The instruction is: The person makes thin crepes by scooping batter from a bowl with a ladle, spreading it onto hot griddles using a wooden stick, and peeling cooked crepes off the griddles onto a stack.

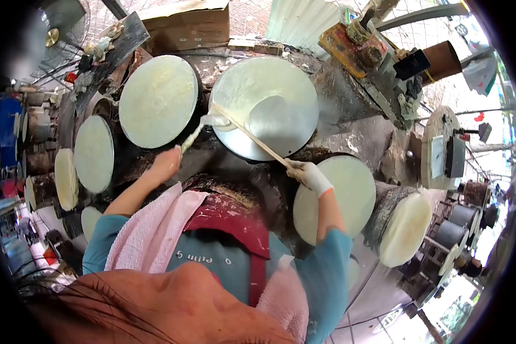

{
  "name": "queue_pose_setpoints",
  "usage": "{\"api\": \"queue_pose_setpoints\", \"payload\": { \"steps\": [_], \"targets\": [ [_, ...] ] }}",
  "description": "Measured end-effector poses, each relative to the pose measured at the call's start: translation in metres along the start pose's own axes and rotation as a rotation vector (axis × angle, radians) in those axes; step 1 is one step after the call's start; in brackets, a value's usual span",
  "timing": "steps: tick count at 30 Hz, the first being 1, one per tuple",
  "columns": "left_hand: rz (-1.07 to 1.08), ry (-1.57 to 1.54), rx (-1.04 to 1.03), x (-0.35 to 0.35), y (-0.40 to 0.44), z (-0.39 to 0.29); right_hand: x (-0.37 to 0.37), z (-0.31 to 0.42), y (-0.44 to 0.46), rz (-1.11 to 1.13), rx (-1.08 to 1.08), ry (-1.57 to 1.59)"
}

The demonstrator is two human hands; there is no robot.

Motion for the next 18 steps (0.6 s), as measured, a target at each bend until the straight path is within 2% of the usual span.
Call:
{"api": "queue_pose_setpoints", "payload": {
  "steps": [1,3,4,5,7,8,9,11,13,15,16,17,18],
  "targets": [
    [0.01,-0.011,-0.033,-0.009,-0.006,0.0,-0.007,-0.003,-0.018,-0.085,0.028,0.038],
    [0.04,-0.072,-0.144,-0.034,-0.004,0.005,-0.049,-0.031,-0.035,-0.182,0.069,0.516],
    [0.064,-0.15,-0.226,-0.025,-0.002,0.001,-0.076,-0.058,-0.022,-0.025,0.035,0.779],
    [-0.011,-0.211,-0.3,-0.011,0.003,0.003,-0.108,-0.059,-0.019,-0.024,-0.058,0.872],
    [-0.158,-0.341,-0.447,0.018,0.009,0.01,-0.157,-0.032,0.017,-0.186,0.091,0.8],
    [-0.146,-0.399,-0.334,0.031,0.009,0.02,-0.18,-0.016,0.037,-0.167,0.137,0.883],
    [-0.234,-0.453,-0.285,0.042,0.007,0.033,-0.201,0.003,0.058,-0.145,0.184,0.961],
    [-0.441,-0.616,-0.336,0.065,0.005,0.057,-0.242,0.053,0.094,-0.286,0.167,0.898],
    [-0.359,-0.7,-0.227,0.067,0.007,0.086,-0.275,0.067,0.141,-0.361,0.212,0.844],
    [-0.297,-0.788,-0.15,0.067,0.009,0.108,-0.287,0.043,0.183,-0.497,0.147,0.801],
    [-0.28,-0.841,-0.122,0.065,0.007,0.117,-0.284,0.032,0.186,-0.65,0.078,0.692],
    [-0.262,-0.896,-0.092,0.061,0.005,0.124,-0.27,0.014,0.189,-0.884,0.16,0.423],
    [-0.281,-0.91,-0.11,0.059,0.001,0.13,-0.259,-0.015,0.193,-0.971,0.163,0.377]
  ]
}}
Point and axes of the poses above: each hand's wrist, its own y-axis towards the middle knuckle, its own x-axis out of the back of the hand, z = x × y, the point moved 6 cm from there along y, towards the middle knuckle, and after that the axes turned 5 degrees about y, right-handed, at the moved point
